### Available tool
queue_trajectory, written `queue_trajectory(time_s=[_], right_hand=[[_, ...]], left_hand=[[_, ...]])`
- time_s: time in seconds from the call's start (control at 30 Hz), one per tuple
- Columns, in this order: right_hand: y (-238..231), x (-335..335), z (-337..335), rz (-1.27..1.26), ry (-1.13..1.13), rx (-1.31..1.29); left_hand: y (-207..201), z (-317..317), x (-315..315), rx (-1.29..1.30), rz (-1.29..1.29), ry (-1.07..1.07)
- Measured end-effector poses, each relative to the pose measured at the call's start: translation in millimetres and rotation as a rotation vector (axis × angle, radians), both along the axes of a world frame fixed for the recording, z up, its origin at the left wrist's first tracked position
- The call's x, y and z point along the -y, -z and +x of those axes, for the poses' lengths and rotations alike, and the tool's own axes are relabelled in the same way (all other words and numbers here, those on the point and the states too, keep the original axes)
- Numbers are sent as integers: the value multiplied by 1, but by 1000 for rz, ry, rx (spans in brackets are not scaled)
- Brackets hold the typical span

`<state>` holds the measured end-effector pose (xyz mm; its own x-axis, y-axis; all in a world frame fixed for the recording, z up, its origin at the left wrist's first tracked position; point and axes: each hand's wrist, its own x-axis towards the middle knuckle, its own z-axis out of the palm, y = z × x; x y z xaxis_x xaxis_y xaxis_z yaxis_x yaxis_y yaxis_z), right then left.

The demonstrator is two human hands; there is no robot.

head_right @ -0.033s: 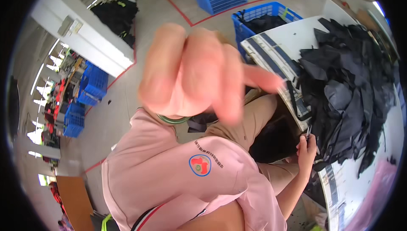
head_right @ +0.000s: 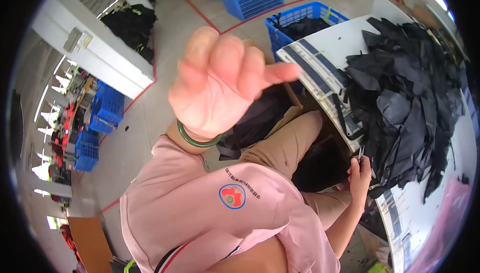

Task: The person sits on the floor and uses scissors to trim loose threads and edges from black fabric pieces. They handle the fabric with both hands, cutting small sections and placing the finished pieces into a cardboard box on their lap.

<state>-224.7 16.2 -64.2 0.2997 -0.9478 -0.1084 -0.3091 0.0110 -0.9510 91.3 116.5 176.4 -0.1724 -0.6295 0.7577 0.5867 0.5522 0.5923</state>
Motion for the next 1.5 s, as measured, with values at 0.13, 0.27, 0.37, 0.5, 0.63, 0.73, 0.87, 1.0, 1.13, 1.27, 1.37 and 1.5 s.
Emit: queue_trajectory(time_s=[0.13, 0.27, 0.37, 0.5, 0.63, 0.73, 0.87, 1.0, 1.13, 1.27, 1.37, 1.5], right_hand=[[1, -3, -15, -9, 34, 1], [2, -5, -19, -1, 55, 0], [1, -5, -16, 9, 52, 8], [-1, -4, -6, 18, 18, -2], [14, -5, -11, -21, -10, 35], [28, -4, -12, -41, -52, 54], [32, 0, 6, -18, -186, 33], [33, -2, 32, 11, -280, 39], [30, -10, 61, 6, -338, 36], [53, -7, 65, -241, -323, 11], [78, -3, 72, -527, -313, -5], [78, -15, 86, -136, -266, 48]], left_hand=[[24, 12, 13, -204, 234, -63], [29, 11, 18, -235, 278, -96], [32, 12, 18, -242, 258, -99], [35, 15, 14, -221, 233, -140], [33, 11, 14, -245, 227, -202], [29, 5, 10, -253, 289, -240], [38, 6, -9, -246, 273, -349], [48, 15, -35, -264, 411, -518], [63, 31, -60, -240, 562, -688], [111, 52, -76, -202, 731, -630], [161, 65, -106, -75, 984, -629], [229, 83, -169, 466, 1369, -696]])
